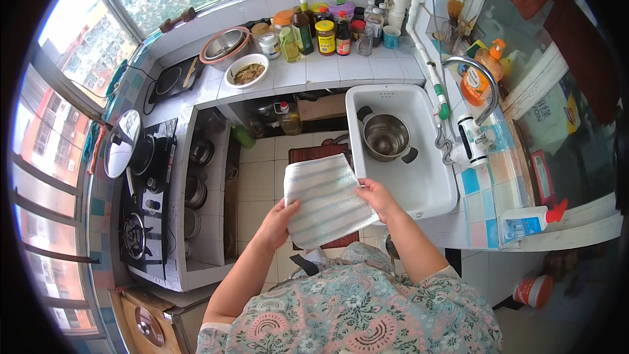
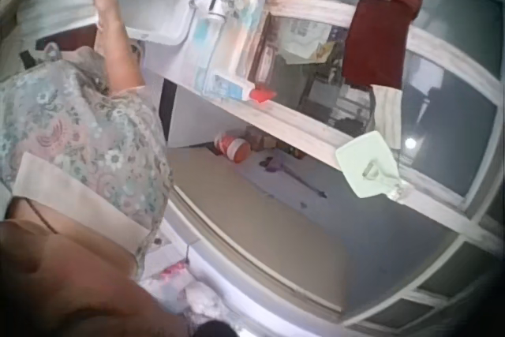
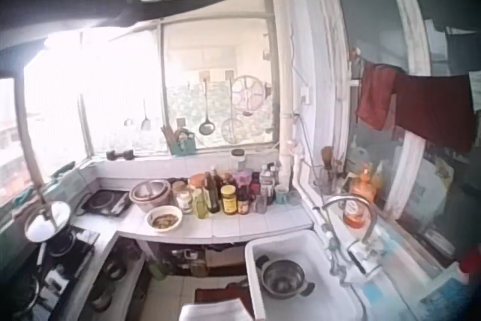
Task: The person washes a small metal pot in a kitchen sink using a cloth and running water. They also handle and hang towels on a rack above the sink and retrieve a cloth from a drawer before placing the pot on the stove.
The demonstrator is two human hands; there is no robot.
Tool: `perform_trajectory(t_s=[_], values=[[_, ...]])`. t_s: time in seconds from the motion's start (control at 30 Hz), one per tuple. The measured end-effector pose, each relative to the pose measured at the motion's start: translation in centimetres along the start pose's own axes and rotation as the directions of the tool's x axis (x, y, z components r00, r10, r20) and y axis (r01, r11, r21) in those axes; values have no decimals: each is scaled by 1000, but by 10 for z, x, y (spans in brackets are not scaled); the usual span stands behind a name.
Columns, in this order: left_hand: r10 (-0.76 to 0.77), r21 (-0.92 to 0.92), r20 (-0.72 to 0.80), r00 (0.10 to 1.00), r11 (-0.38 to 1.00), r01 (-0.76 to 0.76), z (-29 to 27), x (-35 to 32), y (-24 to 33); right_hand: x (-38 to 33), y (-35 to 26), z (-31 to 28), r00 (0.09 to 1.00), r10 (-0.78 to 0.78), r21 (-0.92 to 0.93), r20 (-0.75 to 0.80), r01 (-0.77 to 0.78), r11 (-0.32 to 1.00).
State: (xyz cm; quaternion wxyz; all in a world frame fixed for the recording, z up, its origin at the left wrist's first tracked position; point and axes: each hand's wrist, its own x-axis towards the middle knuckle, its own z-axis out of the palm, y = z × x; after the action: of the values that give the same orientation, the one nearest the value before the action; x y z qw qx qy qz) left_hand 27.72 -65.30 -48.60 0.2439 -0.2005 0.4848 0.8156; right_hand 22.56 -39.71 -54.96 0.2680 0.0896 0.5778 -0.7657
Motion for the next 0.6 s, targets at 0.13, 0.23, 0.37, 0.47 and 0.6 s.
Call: perform_trajectory(t_s=[0.13,0.23,0.37,0.47,0.6], values=[[-110,51,121,987,993,104,11,66,36,0,-14,-10,982,27,233,-188,18,972],[-153,78,255,955,987,138,33,110,54,-6,-13,-43,853,-102,54,-511,150,987],[-241,131,341,909,969,208,67,165,70,-11,-45,-95,239,-623,-611,-745,131,780],[-269,161,446,854,962,219,101,208,86,-5,-96,-134,-79,-746,-726,-661,-182,663],[-342,164,564,751,939,303,154,255,111,2,-123,-180,-164,-742,-653,-650,-381,655]])
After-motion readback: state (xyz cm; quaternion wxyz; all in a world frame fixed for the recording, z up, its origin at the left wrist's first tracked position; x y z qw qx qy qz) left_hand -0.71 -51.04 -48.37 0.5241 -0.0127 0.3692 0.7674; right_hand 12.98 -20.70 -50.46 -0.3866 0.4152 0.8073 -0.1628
